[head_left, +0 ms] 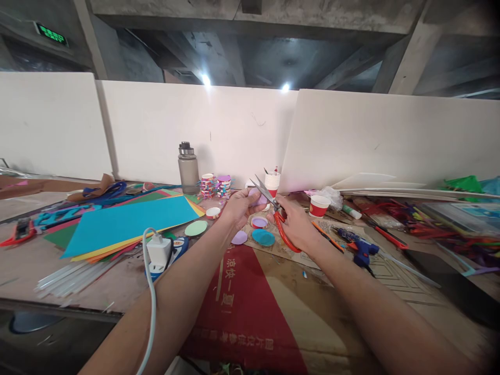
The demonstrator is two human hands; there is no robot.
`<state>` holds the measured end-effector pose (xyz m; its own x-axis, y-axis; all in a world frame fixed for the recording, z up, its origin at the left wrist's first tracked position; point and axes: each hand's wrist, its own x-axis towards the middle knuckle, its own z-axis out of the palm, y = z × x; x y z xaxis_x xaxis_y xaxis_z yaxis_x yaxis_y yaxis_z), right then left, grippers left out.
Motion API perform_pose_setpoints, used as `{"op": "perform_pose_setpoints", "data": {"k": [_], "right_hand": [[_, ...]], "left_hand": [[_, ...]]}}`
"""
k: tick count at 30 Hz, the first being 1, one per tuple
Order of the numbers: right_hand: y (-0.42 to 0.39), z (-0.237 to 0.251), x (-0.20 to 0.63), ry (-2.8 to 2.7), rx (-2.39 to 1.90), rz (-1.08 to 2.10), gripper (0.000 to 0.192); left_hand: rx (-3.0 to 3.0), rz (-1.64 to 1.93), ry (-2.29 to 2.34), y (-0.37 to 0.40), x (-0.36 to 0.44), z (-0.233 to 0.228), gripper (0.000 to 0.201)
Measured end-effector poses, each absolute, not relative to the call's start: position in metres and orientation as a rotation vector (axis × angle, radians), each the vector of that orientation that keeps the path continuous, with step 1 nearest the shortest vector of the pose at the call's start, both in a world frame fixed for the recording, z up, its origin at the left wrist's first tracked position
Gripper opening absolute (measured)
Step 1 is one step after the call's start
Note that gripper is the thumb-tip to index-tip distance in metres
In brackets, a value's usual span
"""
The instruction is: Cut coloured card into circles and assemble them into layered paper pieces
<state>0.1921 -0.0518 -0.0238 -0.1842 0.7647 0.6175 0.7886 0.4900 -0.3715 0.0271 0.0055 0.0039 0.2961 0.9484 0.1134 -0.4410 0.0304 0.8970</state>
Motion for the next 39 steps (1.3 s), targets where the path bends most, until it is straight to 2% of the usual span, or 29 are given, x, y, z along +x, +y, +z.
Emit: {"op": "perform_pose_setpoints", "data": {"k": [19, 28, 39], "right_hand": [[-0.057, -0.017, 0.196, -1.974, -1.374, -0.045, 0.050], [-0.060, -0.015, 0.195, -1.973, -1.323, -0.070, 0.051], [-0.058, -0.012, 0.201, -2.025, -1.384, -0.103, 0.054]], "left_hand": [[1.198, 1.179, 0.610, 0.010, 0.021, 0.003, 0.022], [1.230, 1.169, 0.576, 0.009, 0.019, 0.001, 0.017], [1.294, 1.141, 0.595, 0.008, 0.016, 0.006, 0.025]]}}
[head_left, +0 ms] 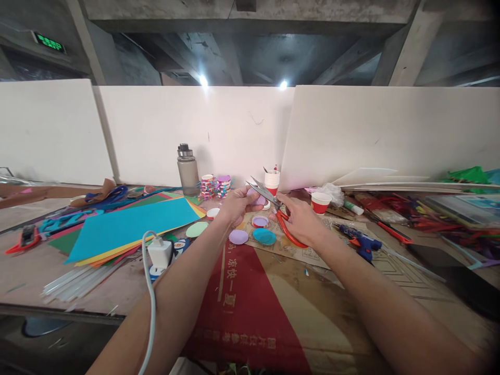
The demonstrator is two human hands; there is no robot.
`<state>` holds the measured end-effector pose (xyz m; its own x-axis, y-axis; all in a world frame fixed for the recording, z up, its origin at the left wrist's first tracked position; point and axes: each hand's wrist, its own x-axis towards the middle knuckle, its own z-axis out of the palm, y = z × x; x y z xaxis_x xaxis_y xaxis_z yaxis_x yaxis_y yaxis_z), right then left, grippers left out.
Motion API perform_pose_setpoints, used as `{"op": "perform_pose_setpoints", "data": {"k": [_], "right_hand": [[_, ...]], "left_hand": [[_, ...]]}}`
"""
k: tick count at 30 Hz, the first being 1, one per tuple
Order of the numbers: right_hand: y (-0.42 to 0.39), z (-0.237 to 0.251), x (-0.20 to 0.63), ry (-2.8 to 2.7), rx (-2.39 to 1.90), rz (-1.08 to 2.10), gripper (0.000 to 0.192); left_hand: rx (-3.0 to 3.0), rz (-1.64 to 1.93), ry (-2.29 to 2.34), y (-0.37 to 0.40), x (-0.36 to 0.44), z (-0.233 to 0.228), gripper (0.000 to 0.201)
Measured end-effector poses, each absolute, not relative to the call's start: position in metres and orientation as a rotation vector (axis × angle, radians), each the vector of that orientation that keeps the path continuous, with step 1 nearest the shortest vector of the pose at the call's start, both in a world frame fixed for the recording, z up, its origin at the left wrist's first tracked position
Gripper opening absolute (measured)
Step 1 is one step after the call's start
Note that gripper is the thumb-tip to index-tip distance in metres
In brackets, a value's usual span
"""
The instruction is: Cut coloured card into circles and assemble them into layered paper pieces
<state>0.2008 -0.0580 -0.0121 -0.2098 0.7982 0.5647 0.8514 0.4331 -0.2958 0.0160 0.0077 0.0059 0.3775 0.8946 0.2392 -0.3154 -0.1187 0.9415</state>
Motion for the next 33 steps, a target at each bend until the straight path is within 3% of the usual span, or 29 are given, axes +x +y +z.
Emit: {"op": "perform_pose_setpoints", "data": {"k": [33], "right_hand": [[-0.0625, -0.0077, 0.2064, -2.086, -1.416, -0.266, 0.053]], "left_hand": [[1.483, 1.084, 0.629, 0.0124, 0.0057, 0.0091, 0.033]]}}
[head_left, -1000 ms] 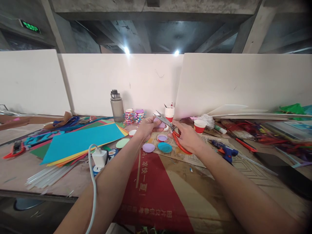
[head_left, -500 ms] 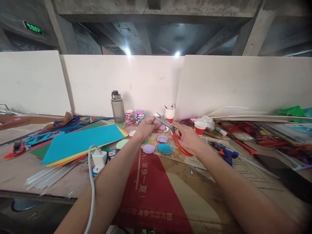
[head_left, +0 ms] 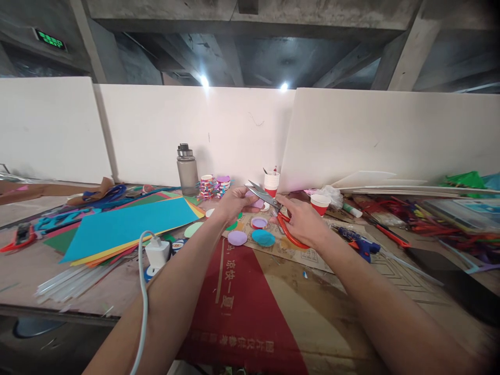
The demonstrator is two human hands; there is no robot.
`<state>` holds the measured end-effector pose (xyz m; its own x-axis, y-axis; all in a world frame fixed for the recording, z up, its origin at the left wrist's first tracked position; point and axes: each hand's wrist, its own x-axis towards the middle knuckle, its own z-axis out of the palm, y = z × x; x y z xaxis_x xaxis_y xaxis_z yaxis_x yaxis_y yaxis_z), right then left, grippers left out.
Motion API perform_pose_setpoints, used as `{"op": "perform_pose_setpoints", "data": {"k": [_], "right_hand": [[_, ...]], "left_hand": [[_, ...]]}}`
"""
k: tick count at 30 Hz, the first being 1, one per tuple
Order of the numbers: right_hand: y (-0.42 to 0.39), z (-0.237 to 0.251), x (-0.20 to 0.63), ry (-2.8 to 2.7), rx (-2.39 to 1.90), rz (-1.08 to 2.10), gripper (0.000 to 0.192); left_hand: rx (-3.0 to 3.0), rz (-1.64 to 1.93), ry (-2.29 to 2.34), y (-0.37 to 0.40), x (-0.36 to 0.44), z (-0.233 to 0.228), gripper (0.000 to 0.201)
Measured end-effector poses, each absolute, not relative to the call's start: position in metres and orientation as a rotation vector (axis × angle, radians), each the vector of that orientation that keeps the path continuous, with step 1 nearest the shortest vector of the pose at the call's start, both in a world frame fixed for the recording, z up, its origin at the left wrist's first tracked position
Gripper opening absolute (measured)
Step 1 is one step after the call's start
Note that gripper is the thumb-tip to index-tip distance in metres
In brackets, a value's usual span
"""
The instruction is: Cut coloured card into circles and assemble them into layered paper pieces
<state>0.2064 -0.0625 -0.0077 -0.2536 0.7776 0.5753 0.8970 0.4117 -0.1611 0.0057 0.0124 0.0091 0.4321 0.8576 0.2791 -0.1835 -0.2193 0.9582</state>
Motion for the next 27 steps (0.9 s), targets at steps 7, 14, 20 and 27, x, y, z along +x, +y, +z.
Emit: {"op": "perform_pose_setpoints", "data": {"k": [7, 14, 20, 27], "right_hand": [[-0.066, -0.004, 0.203, -2.099, -1.467, -0.227, 0.057], [-0.058, -0.013, 0.211, -2.106, -1.387, -0.285, 0.058], [-0.056, -0.012, 0.211, -2.145, -1.404, -0.319, 0.062], [-0.058, -0.009, 0.212, -2.151, -1.424, -0.356, 0.063]], "left_hand": [[1.519, 1.070, 0.645, 0.011, 0.005, 0.010, 0.035], [1.534, 1.050, 0.622, 0.011, 0.005, 0.011, 0.035], [1.551, 1.047, 0.628, 0.010, 0.005, 0.013, 0.033], [1.612, 1.046, 0.680, 0.011, 0.003, 0.013, 0.025]]}}
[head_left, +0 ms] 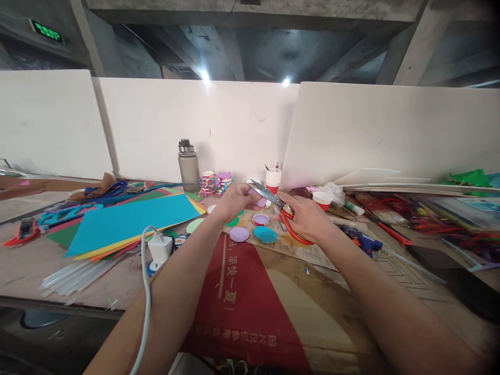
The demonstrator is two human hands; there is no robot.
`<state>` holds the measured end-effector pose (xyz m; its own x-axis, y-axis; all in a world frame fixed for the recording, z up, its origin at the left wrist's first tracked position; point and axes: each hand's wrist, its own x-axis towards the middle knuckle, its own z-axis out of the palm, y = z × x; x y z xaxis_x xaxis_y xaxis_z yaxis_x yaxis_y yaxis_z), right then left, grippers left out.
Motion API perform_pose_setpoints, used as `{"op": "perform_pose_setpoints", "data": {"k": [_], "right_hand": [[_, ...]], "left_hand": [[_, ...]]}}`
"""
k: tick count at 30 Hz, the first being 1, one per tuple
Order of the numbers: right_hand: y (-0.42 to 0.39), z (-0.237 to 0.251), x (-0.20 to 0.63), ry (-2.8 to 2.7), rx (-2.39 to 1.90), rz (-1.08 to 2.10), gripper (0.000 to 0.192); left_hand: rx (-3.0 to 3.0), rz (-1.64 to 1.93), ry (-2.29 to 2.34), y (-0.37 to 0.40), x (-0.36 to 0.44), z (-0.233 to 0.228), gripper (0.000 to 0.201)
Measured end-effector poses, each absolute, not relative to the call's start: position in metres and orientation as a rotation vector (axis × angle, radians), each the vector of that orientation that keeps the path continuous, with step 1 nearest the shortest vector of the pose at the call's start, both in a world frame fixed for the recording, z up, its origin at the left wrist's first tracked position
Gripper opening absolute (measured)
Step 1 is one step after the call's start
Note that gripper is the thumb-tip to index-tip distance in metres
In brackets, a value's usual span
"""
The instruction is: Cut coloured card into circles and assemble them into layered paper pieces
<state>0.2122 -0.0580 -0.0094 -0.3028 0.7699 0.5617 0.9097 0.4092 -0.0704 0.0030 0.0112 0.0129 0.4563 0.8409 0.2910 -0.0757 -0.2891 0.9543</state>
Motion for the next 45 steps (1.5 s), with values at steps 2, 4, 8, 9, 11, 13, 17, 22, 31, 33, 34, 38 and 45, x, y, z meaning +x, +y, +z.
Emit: {"op": "perform_pose_setpoints", "data": {"k": [2, 4, 8, 9, 11, 13, 17, 22, 31, 33, 34, 38, 45], "right_hand": [[-0.059, -0.009, 0.210, -2.123, -1.402, -0.272, 0.059], [-0.059, -0.009, 0.206, -2.032, -1.353, -0.115, 0.050], [-0.058, -0.009, 0.198, -1.752, -1.210, 0.234, 0.041], [-0.057, -0.010, 0.196, -1.697, -1.179, 0.304, 0.043], [-0.055, -0.010, 0.194, -1.614, -1.141, 0.404, 0.048], [-0.054, -0.011, 0.193, -1.569, -1.122, 0.451, 0.051], [-0.052, -0.012, 0.189, -1.506, -1.047, 0.496, 0.048], [-0.049, -0.014, 0.187, -1.446, -1.008, 0.568, 0.049], [-0.046, -0.014, 0.187, -1.288, -0.951, 0.731, 0.053], [-0.046, -0.015, 0.188, -1.237, -0.952, 0.724, 0.054], [-0.045, -0.015, 0.187, -1.214, -0.957, 0.712, 0.054], [-0.045, -0.016, 0.185, -1.166, -0.952, 0.702, 0.056], [-0.051, -0.009, 0.181, -1.270, -0.922, 0.737, 0.053]], "left_hand": [[1.613, 1.044, 0.684, 0.012, 0.004, 0.012, 0.026], [1.607, 1.042, 0.676, 0.012, 0.006, 0.010, 0.029], [1.607, 1.009, 0.654, 0.010, 0.012, 0.008, 0.037], [1.614, 0.997, 0.649, 0.009, 0.013, 0.007, 0.038], [1.640, 0.976, 0.641, 0.006, 0.015, 0.007, 0.038], [1.660, 0.959, 0.635, 0.003, 0.016, 0.007, 0.038], [1.621, 0.973, 0.662, -0.002, 0.021, 0.007, 0.044], [1.656, 0.921, 0.743, -0.007, 0.028, 0.009, 0.043], [1.584, 0.929, 0.649, -0.008, 0.030, 0.003, 0.042], [1.522, 0.964, 0.630, -0.010, 0.034, -0.001, 0.043], [1.477, 0.989, 0.618, -0.011, 0.037, -0.003, 0.043], [1.303, 1.091, 0.579, -0.016, 0.047, -0.010, 0.039], [1.284, 1.071, 0.520, -0.007, 0.042, -0.008, 0.030]]}}
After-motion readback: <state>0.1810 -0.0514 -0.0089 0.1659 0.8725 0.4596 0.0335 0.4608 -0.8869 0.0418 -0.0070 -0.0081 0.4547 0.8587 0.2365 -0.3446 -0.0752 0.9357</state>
